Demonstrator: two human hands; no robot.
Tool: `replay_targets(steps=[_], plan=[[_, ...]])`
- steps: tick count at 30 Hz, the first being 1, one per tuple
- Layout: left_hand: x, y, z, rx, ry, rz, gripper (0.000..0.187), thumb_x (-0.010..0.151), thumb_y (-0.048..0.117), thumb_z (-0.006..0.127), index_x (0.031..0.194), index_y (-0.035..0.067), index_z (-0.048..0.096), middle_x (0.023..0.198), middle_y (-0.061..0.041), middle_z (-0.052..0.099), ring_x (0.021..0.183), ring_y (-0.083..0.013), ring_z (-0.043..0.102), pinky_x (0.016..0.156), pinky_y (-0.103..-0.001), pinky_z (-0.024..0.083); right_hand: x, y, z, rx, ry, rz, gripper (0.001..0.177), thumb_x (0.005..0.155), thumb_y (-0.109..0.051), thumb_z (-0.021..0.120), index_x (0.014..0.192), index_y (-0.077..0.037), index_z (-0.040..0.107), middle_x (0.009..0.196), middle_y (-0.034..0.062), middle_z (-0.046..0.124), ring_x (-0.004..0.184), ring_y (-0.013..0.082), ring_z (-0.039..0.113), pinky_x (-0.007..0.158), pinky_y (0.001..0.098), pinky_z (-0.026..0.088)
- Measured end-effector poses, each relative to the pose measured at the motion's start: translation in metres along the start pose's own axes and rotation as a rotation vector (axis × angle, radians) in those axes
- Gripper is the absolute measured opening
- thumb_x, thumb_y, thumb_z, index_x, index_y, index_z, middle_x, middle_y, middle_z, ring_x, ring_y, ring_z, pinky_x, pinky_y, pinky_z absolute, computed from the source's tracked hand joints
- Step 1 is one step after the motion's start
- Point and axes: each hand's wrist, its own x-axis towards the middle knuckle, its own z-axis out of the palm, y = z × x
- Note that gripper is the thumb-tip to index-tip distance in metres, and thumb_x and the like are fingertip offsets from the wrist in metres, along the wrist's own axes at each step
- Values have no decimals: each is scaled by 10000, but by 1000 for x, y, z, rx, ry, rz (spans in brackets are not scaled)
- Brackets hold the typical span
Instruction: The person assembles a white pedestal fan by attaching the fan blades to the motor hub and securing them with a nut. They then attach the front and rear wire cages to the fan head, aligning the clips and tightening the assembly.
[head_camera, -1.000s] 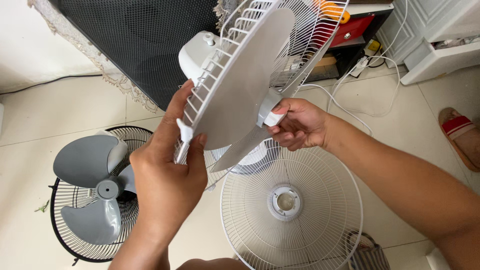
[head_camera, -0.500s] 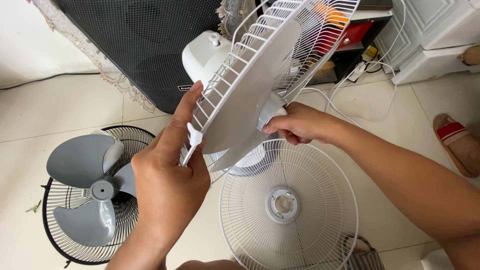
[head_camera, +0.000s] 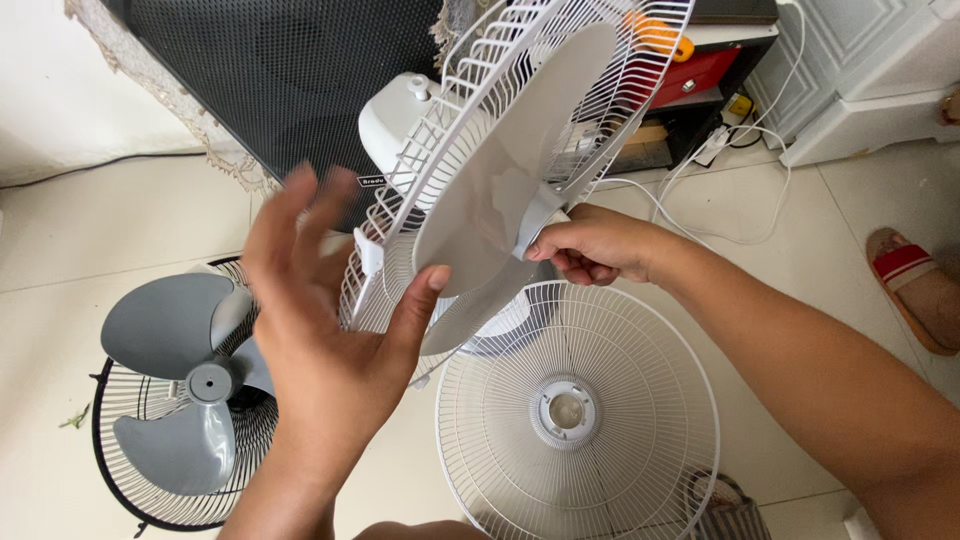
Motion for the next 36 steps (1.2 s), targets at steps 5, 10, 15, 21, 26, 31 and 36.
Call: replay_targets(steps=[5,10,15,21,26,31,36], plan=[[-5,-1,-10,591,71,302,421,845,317,965,1056,99,673,1530,-237,359,1410,-520,458,1177,-611,542,-3,3,8,37,-66,1,381,766,-345,739,585,-91,522,458,53,481,331,92,318,323,261,201],[-1,8,0,749,71,263,381,925,394,883,1139,83,834,1516,-257,408,1424,-515,401,1144,-553,520,-3,1,12,11,-121,-37,413,808,-390,690,567,-111,505,431,44,465,312,94,331,311,259,211],[8,13,10,544,20,225,187,933,192,881,992,26,817,1504,-271,451,1357,-479,565,1079,-473,566,-1,4,12,43,-114,-52,421,806,-380,694,553,-110,495,428,41,460,309,92,310,308,266,204],[14,28,16,383,20,228,134,847,45,870,871,-38,767,1436,-303,459,1261,-453,643,1021,-419,603,-1,6,10,35,16,-52,402,779,-383,716,555,-113,520,446,30,464,345,104,349,339,273,212],[17,30,16,346,23,236,148,837,47,877,840,-48,763,1407,-314,468,1221,-452,650,968,-411,602,-2,-5,10,-204,96,-88,466,743,-423,734,496,-80,537,402,62,473,340,156,431,343,297,305],[12,25,14,350,7,232,137,892,44,874,917,-48,776,1468,-295,456,1283,-429,648,1059,-418,607,-5,-7,10,-391,122,-163,506,744,-474,721,470,-69,590,377,66,508,351,191,524,414,298,464],[5,0,4,419,-12,240,170,957,126,903,997,-4,800,1491,-278,439,1349,-407,591,1079,-375,574,-7,10,13,-477,18,-119,656,822,-658,663,758,-5,697,506,63,574,475,186,601,487,320,471]])
